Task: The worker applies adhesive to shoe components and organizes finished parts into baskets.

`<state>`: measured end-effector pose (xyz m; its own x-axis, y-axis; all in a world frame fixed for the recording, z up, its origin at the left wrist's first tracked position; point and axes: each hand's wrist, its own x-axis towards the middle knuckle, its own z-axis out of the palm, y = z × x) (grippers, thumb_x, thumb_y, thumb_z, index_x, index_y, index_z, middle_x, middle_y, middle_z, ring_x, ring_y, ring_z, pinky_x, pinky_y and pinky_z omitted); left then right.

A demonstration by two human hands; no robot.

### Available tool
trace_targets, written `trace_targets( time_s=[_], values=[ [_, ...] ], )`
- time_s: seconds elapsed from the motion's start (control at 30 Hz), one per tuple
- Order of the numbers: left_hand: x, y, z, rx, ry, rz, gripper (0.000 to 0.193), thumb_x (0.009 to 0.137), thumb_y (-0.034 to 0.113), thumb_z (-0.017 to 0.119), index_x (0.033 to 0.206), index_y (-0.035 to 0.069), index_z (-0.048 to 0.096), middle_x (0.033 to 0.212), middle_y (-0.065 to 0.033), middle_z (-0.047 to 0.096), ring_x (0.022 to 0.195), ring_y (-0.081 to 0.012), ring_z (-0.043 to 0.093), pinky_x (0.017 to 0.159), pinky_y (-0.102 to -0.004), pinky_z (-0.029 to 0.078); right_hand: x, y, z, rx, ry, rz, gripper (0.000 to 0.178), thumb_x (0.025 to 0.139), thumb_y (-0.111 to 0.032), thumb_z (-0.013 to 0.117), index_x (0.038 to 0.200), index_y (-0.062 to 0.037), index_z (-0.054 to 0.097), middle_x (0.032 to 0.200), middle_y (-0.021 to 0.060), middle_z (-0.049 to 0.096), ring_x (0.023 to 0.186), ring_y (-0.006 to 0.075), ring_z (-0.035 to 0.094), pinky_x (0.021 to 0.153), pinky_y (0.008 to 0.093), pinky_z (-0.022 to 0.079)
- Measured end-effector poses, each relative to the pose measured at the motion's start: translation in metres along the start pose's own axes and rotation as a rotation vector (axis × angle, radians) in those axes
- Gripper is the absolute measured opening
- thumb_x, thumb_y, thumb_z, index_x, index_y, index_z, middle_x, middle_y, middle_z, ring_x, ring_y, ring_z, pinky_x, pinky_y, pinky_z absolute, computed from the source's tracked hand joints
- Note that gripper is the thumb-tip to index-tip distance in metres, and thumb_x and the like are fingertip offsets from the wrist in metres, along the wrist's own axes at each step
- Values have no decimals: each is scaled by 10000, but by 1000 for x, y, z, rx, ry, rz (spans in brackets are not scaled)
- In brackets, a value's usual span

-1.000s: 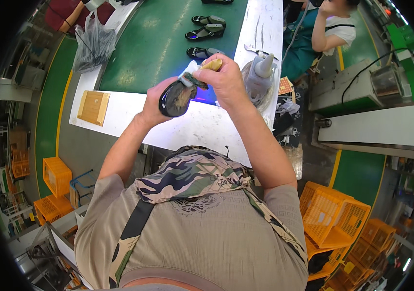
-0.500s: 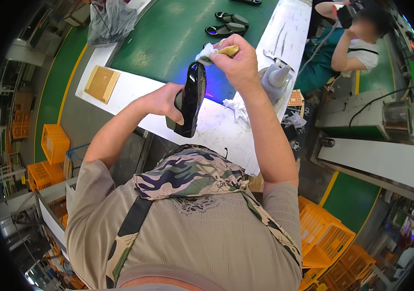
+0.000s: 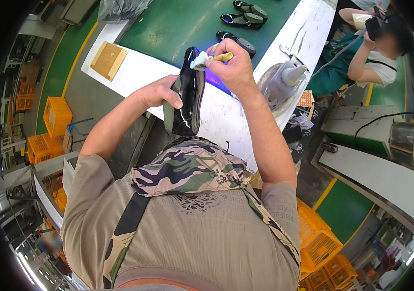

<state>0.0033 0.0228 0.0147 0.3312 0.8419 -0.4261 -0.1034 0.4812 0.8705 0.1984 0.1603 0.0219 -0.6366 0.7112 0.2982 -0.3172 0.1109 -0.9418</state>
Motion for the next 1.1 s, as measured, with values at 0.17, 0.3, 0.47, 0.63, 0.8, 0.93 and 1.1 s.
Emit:
trace_targets(
  time_s=[0.17, 0.3, 0.47, 0.63, 0.8, 0.93, 1.1],
  values=[
    [-4, -9, 8, -231, 65, 12, 598, 627, 164, 744, 1158, -42, 565, 986, -90, 650, 885, -189, 627, 833, -304, 499, -19, 9, 4, -6, -55, 35, 206, 726, 15, 688, 764, -39, 493, 852, 79, 596, 862, 136, 566, 746, 276, 457],
    [-5, -20, 12, -321, 144, 52, 581, 664, 181, 737, 1166, -47, 554, 1004, -115, 655, 911, -206, 644, 869, -329, 510, -35, 10, 5, 66, -100, 125, 205, 720, 16, 687, 754, -41, 493, 848, 77, 592, 865, 142, 564, 753, 275, 454],
    [-5, -29, 26, -430, 266, 105, 520, 700, 167, 717, 1151, -40, 565, 1032, -130, 656, 936, -229, 646, 888, -363, 508, -49, 2, -2, 62, -153, 179, 202, 708, 22, 682, 746, -42, 495, 851, 76, 590, 883, 144, 562, 762, 274, 448],
    [-10, -44, 39, -525, 350, 152, 487, 730, 153, 698, 1155, -42, 560, 1049, -137, 654, 950, -248, 645, 908, -395, 505, -64, -8, -12, 7, -232, 171, 238, 711, 24, 685, 764, -70, 473, 918, 99, 587, 901, 152, 557, 763, 277, 442],
    [-19, -71, 46, -641, 465, 255, 501, 759, 151, 685, 1196, -42, 532, 1083, -150, 646, 986, -268, 639, 935, -410, 497, -75, -7, -23, 54, -234, 166, 248, 716, 38, 693, 774, -73, 479, 908, 84, 581, 885, 143, 554, 760, 272, 445],
    [-30, -86, 54, -871, 425, 396, 519, 770, 165, 680, 1229, -20, 522, 1145, -148, 633, 1062, -287, 612, 995, -427, 457, -83, 6, -16, 348, -28, 258, 211, 754, 60, 699, 811, -55, 531, 884, 62, 587, 888, 133, 572, 744, 261, 479],
    [-41, -99, 63, -969, 470, 547, 528, 759, 163, 681, 1231, -5, 512, 1162, -129, 627, 1085, -302, 597, 1013, -434, 442, -86, 20, 6, 444, 2, 308, 206, 772, 56, 709, 840, -51, 546, 854, 34, 582, 759, 111, 573, 677, 251, 489]
  ],
)
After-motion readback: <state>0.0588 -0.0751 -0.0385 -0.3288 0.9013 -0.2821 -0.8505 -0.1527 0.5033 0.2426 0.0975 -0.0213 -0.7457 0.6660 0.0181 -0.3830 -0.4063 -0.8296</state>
